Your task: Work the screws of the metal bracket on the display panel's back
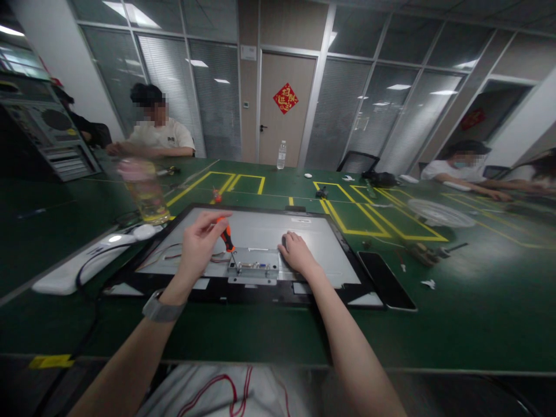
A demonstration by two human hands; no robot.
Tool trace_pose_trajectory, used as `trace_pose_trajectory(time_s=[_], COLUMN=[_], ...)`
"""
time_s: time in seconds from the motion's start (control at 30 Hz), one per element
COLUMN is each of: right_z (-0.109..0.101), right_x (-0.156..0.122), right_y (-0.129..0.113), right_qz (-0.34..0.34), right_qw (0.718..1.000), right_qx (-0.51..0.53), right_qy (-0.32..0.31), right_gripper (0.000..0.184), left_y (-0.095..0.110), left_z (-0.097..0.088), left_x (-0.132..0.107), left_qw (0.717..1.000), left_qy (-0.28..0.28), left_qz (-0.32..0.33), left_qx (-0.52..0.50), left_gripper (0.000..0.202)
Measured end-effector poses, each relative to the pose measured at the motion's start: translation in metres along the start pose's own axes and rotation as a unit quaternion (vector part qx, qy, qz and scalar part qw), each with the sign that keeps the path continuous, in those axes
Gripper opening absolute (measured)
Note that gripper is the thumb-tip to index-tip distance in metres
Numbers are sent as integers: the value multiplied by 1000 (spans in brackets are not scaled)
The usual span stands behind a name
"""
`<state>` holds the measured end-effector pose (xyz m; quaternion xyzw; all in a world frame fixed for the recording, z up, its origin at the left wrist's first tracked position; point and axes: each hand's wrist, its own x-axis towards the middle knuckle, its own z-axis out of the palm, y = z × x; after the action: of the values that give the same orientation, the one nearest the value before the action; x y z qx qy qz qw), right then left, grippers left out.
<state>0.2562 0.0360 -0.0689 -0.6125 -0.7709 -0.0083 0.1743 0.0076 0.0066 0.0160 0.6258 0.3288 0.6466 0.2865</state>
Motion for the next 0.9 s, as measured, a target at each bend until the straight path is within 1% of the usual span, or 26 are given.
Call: trace_pose_trajectory(time_s=[0.1,0.27,0.43,0.47,0.6,0.63,0.77,0.9], right_z=[0,0,1,1,1,1,2,3], right_x=[0,-1,-1,-1,0,0,0,0], right_y=[0,-1,0,0,1,1,1,2], right_qz=[1,0,-1,-1,2,2,2,0], right_qw=[1000,1000,1000,1000,1000,1000,1000,1000], right_qx=[1,3,5,6,5,5,3,2], right_qy=[3,7,11,11,12,11,11,13], right_gripper=[30,30,30,30,30,30,29,30], left_y=[-1,-6,-3,-3,-4,-4,-2,-4], left_z=[0,0,0,0,0,0,0,0], left_x=[0,-1,0,0,-1,-1,0,0], left_qw=[1000,996,1000,1000,997,997,999,998], left_qy=[-7,-37,-24,-26,-42,-42,-32,-41], left_qz=[0,-32,11,9,-25,-21,12,-23], left_qx=[1,-78,0,0,-56,-55,3,-33], left_gripper=[19,26,17,18,27,26,17,27])
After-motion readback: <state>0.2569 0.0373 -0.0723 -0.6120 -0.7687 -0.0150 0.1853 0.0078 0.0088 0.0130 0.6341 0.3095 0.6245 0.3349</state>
